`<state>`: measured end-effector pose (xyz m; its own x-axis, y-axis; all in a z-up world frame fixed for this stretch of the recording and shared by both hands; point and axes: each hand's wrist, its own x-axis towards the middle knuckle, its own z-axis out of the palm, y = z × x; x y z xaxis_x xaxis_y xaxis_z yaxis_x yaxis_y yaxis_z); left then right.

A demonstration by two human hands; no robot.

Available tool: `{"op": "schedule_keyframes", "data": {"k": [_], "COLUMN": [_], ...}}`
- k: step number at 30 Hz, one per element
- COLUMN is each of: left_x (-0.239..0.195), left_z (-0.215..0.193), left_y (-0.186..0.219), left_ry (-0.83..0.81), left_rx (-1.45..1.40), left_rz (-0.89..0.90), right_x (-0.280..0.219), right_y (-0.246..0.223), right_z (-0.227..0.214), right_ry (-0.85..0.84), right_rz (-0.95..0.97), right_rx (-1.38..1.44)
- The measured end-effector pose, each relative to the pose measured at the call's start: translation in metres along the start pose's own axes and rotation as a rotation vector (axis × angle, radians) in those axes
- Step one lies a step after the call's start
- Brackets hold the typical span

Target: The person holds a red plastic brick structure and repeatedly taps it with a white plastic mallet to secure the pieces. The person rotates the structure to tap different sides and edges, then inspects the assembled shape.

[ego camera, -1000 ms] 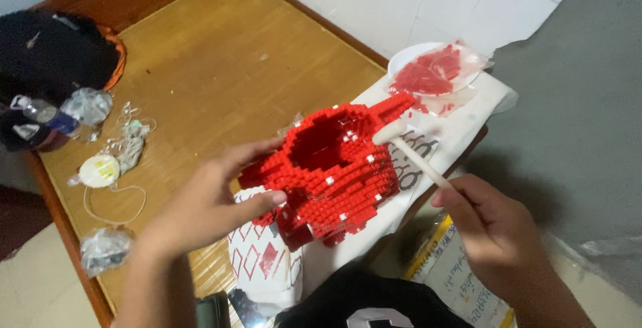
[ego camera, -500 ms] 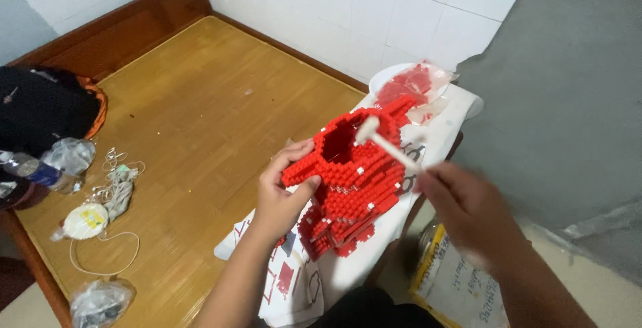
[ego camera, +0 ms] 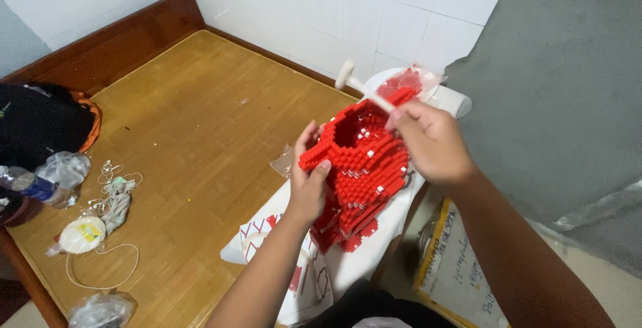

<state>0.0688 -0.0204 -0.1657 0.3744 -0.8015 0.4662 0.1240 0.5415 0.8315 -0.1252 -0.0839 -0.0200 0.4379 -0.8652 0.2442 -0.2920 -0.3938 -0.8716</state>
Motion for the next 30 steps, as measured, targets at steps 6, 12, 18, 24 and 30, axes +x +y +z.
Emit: {"op": "schedule_keyframes", "data": {"k": [6,12,18,24,30], "left_x": [0.003,0.002,0.0,-0.001,0.0], "left_z": [-0.001,0.001,0.003,0.001,0.003], "left_y": [0.005,0.01,0.005,0.006,0.007], "left_ry": [-0.024,-0.023,-0.014,-0.01,-0.01], "left_rx": [0.161,0.15,0.079,0.077,0.096], "left_rz": [0.03,0.012,0.017,-0.005,-0.01], "right_x": [-0.008,-0.003,-0.009,-0.003,-0.019], "right_y": [-0.015,-0.016,-0.028,-0.014,-0.017], "right_z": [0.007,0.008,0.01,0.013,0.022], "right_ry": [-0.041,0.135,0.211,0.117,0.023], "right_rz": [0.003,-0.054,-0.111,-0.017,0.153], "right_rx": [0.021,0.251,0.224,-0.218,-0.271]}}
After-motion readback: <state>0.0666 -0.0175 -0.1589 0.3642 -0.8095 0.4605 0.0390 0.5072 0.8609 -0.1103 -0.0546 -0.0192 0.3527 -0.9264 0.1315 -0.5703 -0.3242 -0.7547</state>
